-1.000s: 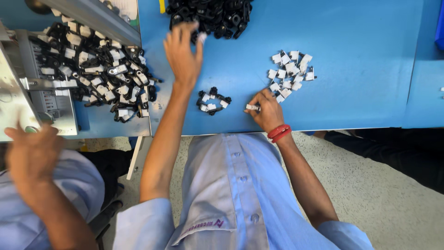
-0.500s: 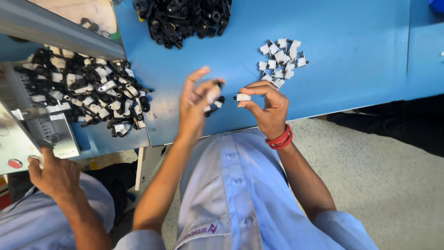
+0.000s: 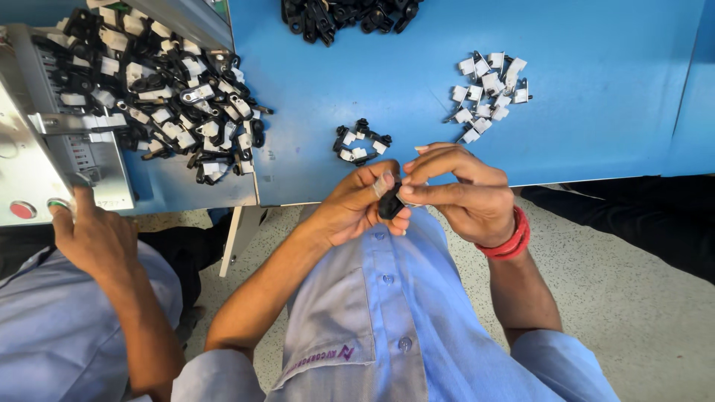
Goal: The person repeatedly picks up small black and white plastic components from a blue workbench, fits them together by hand, and places the assembled units into a growing pile. The process is continuous and repetitive throughout the clip.
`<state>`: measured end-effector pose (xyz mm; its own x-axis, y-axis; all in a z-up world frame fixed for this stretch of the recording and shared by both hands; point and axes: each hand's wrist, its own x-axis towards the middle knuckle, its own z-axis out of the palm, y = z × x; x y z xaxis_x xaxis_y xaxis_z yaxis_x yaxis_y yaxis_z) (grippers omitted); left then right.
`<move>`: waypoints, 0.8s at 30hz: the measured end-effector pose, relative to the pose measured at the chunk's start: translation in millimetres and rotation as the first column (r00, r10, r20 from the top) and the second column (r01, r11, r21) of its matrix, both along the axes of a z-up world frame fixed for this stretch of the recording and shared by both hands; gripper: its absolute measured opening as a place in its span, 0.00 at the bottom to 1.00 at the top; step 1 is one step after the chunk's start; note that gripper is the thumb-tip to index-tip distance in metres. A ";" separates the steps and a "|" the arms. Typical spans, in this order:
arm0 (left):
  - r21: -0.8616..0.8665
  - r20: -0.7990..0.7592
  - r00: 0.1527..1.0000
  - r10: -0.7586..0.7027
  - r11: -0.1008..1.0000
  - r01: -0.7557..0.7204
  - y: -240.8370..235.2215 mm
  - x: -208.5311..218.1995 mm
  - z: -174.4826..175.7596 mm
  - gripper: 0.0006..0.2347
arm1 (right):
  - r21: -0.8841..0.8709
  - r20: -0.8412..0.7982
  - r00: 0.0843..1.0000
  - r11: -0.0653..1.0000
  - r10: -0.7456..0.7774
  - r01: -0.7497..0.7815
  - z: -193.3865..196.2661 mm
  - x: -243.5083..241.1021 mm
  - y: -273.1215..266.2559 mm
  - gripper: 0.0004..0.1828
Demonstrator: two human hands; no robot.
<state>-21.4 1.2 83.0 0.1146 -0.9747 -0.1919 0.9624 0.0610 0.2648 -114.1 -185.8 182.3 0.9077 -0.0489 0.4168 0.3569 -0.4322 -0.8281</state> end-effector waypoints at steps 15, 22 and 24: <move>-0.174 0.709 0.543 0.451 0.857 -0.485 -29.1 3.0 46.1 0.12 | 0.442 -0.176 0.960 0.854 -0.216 0.274 -31.6 -11.5 2.5 0.20; 0.064 0.504 0.820 0.272 0.935 -0.349 -35.2 -13.3 35.1 0.08 | -0.072 0.026 0.998 0.996 -0.049 0.051 -21.9 -6.4 -30.3 0.21; 0.116 0.457 0.871 0.182 0.959 -0.260 -37.6 -13.7 34.7 0.04 | -0.065 0.003 1.000 0.998 -0.028 0.028 -23.6 -5.6 -29.7 0.22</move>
